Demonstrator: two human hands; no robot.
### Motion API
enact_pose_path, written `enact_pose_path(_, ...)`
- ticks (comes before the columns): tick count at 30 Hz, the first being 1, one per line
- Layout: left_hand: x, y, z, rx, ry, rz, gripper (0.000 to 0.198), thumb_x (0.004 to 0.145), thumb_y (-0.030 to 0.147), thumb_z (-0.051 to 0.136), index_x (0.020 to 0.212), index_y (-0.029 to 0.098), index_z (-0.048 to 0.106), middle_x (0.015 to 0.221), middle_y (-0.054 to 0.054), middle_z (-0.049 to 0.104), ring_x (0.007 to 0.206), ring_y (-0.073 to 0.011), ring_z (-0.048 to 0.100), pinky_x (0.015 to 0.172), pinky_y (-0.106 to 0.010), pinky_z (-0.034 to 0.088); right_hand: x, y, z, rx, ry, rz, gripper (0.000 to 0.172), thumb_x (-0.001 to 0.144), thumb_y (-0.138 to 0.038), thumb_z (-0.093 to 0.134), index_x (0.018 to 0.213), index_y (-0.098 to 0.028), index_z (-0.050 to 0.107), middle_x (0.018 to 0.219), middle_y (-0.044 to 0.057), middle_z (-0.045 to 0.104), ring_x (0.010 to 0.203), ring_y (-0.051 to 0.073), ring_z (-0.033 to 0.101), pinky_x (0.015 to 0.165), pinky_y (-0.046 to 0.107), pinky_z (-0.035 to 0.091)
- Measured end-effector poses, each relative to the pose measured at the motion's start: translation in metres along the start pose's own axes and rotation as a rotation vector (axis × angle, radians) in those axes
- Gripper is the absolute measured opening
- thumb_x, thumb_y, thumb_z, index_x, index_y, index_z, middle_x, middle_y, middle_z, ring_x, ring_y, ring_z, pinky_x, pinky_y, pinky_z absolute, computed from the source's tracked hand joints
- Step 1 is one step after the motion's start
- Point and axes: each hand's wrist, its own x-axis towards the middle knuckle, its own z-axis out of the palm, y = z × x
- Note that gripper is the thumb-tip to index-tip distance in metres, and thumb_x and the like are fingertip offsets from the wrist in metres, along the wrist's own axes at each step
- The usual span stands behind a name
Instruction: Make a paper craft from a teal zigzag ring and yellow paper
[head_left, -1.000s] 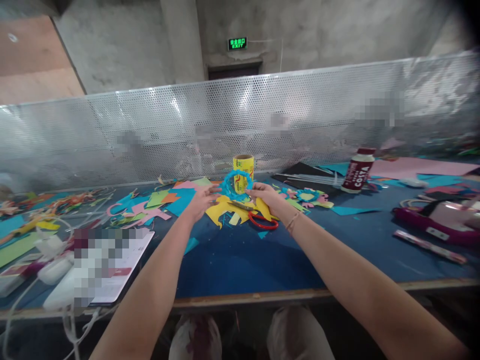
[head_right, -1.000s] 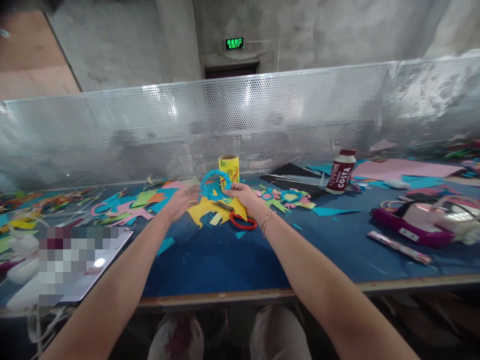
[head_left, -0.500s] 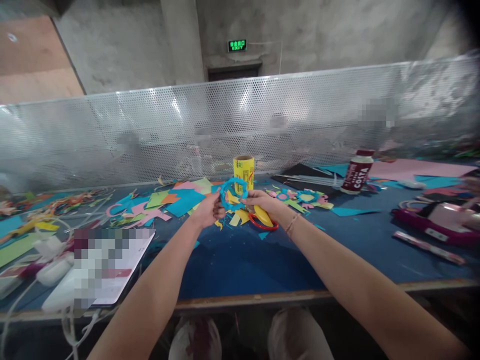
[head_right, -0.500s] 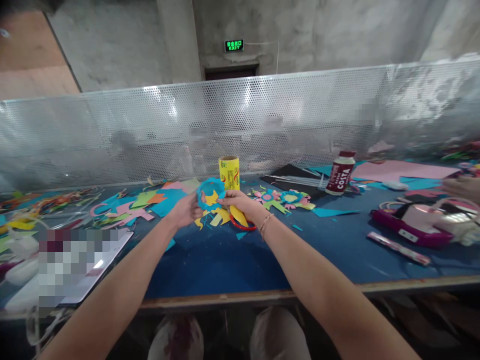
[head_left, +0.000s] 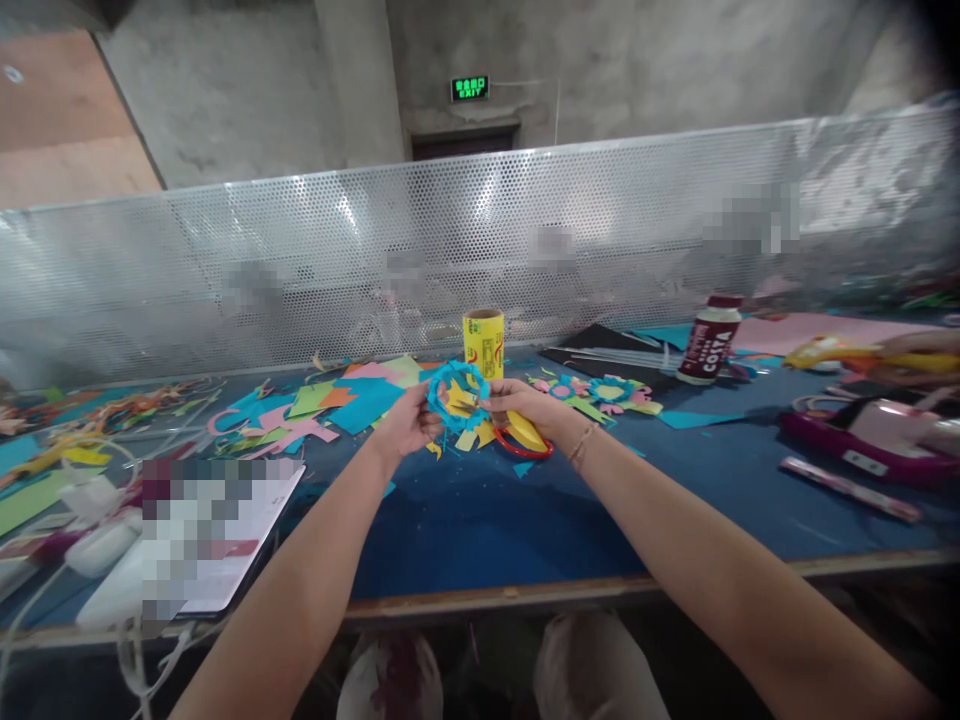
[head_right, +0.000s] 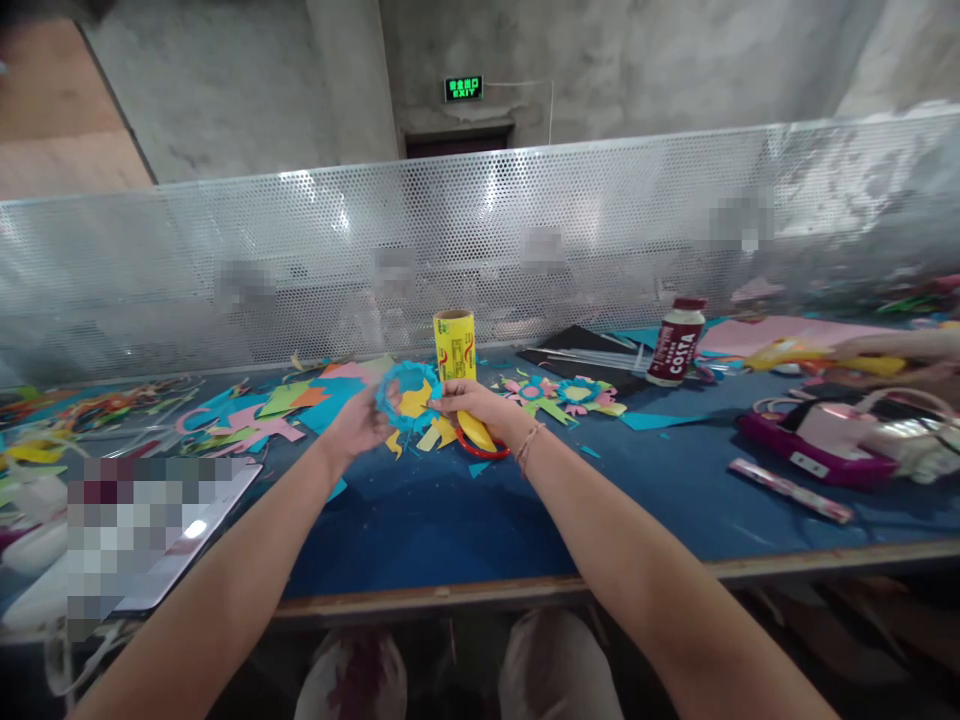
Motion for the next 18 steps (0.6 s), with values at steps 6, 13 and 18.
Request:
enact_pose_path(6, 0.0013, 0.0006, -0.0013, -0.010, 0.041, -0.010, 0.016, 0.079, 0.024, 0.047, 0.067, 0.017, 0.040, 0.049, 0.007, 0.036, 0.030, -0.0011, 0.018, 0.029, -0.014, 0.013, 0.0001, -0.0010, 0.0000, -0.023, 0.007, 0.007, 0.022, 0.058, -0.024, 0.073, 0.065, -0.014, 0.055, 0.047, -0.007, 0.046, 0.042, 0.004, 0.040, 0.045, 0.021, 0.030)
enact_pose_path(13, 0.0033, -0.0027, -0.0002, -0.005, -0.287, -0.143, 0.027, 0.081, 0.035, 0.044, 0.061, 0.016, 0.040, 0.046, 0.007, 0.027, 0.031, -0.0033, 0.023, 0.029, -0.015, 0.017, 0.0021, 0.0032, -0.0018, -0.063, -0.027, 0.022, 0.025, 0.057, -0.025, 0.073, 0.067, -0.013, 0.054, 0.047, -0.008, 0.044, 0.042, 0.003, 0.039, 0.044, 0.020, 0.028)
enact_pose_path(18, 0.0011, -0.0021, 0.0040, -0.090, -0.319, -0.197, 0.029, 0.084, 0.022, 0.036, 0.055, 0.016, 0.034, 0.044, 0.006, 0.023, 0.030, -0.0045, 0.025, 0.028, -0.015, 0.013, 0.0022, 0.0032, -0.0014, -0.079, -0.058, 0.036, 0.025, 0.057, -0.025, 0.074, 0.065, -0.013, 0.053, 0.047, -0.008, 0.044, 0.042, 0.003, 0.038, 0.044, 0.020, 0.027)
